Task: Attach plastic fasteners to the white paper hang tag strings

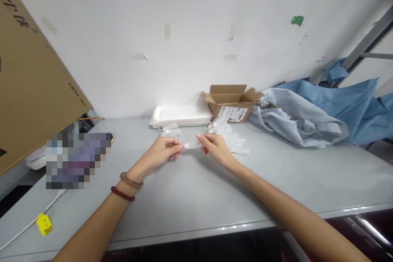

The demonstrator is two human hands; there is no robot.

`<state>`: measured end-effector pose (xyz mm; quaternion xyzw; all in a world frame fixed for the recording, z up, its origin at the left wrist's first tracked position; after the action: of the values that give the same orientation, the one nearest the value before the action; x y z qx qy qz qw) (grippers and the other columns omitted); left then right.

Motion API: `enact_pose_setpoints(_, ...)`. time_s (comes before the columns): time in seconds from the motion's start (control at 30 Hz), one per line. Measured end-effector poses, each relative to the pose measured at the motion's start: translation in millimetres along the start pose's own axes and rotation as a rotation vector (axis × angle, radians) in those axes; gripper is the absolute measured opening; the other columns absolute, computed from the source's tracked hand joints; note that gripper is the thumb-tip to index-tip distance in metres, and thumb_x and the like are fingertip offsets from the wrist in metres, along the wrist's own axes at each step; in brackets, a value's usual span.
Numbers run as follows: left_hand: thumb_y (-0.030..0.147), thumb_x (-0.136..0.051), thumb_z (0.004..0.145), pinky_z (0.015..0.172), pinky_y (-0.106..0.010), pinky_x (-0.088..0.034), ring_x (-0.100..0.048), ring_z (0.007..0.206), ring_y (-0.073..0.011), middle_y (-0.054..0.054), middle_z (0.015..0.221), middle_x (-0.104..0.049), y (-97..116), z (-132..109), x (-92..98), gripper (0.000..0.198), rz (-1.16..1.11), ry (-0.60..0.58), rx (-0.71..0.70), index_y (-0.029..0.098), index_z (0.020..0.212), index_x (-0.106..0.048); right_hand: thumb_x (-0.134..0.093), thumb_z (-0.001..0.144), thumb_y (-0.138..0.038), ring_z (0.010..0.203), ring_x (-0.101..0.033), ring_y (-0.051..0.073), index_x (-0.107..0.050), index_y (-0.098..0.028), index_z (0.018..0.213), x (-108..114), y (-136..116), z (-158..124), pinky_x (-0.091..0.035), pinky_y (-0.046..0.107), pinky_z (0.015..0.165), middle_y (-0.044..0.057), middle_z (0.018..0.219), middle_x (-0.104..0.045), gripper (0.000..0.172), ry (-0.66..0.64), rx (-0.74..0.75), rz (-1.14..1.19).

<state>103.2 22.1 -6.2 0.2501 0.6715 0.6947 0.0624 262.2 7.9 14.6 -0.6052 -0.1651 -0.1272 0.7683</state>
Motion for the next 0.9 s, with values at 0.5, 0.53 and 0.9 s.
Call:
enact_pose_setpoints(0.5, 0.036, -0.054, 0.076, 0.06, -0.028, -0.039, -0.062, 0.072, -0.0239, -0.008, 0.07, -0.07, -30.6, 3.5, 81.2, 0.025, 0.757, 0.401, 0.207, 0.017, 0.069, -0.067, -0.046, 0.089, -0.033, 0.049, -0.042, 0.01, -0.052, -0.017, 0.058, -29.4, 0.4, -7.0, -0.031, 0.023, 0.052, -0.002, 0.052, -0.054, 0.035, -0.18, 0.112, -0.254)
enact_pose_setpoints(0.53, 0.036, -0.053, 0.077, 0.063, -0.028, -0.04, -0.063, 0.08, -0.0254, -0.009, 0.079, -0.072, -30.2, 3.6, 81.7, 0.026, 0.812, 0.417, 0.213, 0.016, 0.077, -0.069, -0.047, 0.089, -0.031, 0.049, -0.043, 0.01, -0.053, -0.017, 0.06, -32.9, -0.9, -8.2, -0.032, 0.022, 0.053, -0.002, 0.053, -0.055, 0.033, -0.203, 0.13, -0.281)
enact_pose_setpoints(0.9, 0.027, -0.046, 0.077, 0.08, -0.034, -0.044, -0.061, 0.099, -0.0318, -0.01, 0.095, -0.072, -12.9, -9.1, 85.9, 0.043, 0.867, 0.587, 0.178, 0.012, 0.114, -0.063, -0.043, 0.086, -0.033, 0.066, -0.063, 0.02, -0.066, -0.015, 0.077, 169.9, 6.1, 0.7, -0.045, 0.03, 0.066, 0.008, 0.068, -0.068, 0.031, 0.622, 0.132, -0.622)
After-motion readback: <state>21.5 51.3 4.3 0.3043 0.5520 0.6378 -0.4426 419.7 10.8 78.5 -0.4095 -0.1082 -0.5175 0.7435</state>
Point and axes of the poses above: each hand's wrist, its own z-axis towards the middle knuckle, its own x-axis out of the back of the hand, y = z × x, the point moved 9 cm from there along z, towards the middle knuckle
